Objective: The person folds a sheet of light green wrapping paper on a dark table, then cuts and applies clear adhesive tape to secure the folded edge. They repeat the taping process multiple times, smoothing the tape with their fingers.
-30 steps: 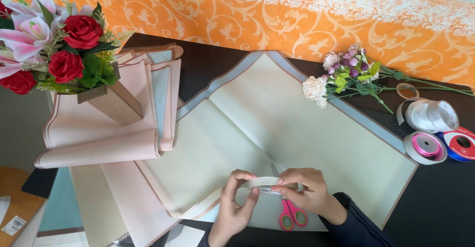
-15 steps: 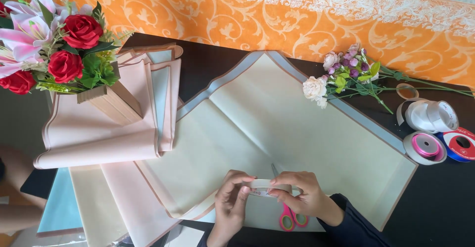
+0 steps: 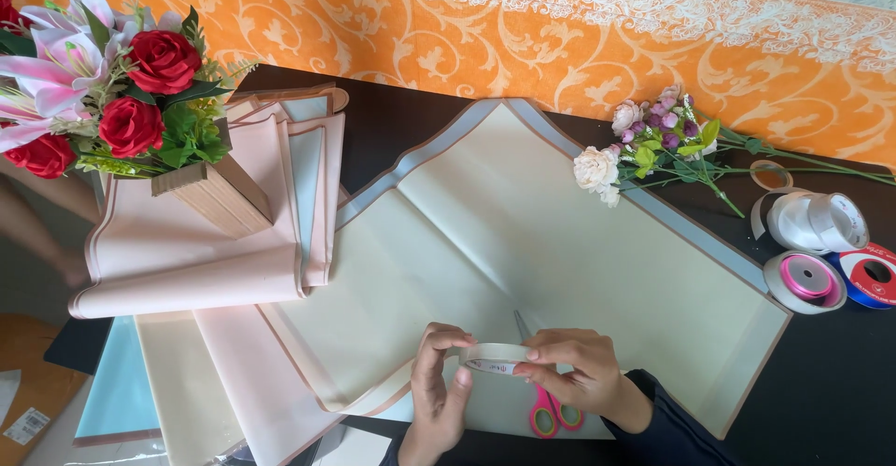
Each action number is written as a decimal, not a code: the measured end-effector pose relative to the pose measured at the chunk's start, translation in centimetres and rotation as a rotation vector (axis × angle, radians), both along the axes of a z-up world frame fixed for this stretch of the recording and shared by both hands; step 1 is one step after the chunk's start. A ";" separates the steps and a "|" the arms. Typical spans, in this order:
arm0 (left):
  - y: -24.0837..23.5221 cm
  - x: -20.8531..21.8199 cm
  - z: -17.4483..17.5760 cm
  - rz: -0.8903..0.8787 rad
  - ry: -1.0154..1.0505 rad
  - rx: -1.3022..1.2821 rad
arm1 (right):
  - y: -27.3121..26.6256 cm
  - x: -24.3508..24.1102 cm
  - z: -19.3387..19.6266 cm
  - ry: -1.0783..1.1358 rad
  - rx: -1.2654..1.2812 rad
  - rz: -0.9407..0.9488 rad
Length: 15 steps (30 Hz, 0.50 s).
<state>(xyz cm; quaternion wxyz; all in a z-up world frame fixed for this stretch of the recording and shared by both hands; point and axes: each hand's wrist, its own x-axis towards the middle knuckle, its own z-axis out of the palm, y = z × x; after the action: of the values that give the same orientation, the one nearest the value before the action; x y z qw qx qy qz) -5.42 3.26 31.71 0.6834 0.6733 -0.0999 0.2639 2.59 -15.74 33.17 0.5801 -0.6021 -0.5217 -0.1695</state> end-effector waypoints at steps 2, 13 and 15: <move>-0.3 -0.1 0.2 0.047 -0.035 0.068 | -0.2 -0.3 0.1 -0.036 -0.014 -0.010; -0.9 -0.4 1.3 0.040 -0.263 0.183 | -0.4 -0.8 -0.1 -0.272 -0.055 -0.035; -0.7 -0.6 1.5 0.025 -0.233 0.225 | -0.8 -0.7 -0.2 -0.301 -0.117 -0.018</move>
<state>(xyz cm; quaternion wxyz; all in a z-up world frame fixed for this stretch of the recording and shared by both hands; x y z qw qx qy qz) -5.97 2.57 33.22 0.5840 0.7117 -0.1988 0.3359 1.91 -16.55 32.95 0.4577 -0.6072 -0.6065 -0.2323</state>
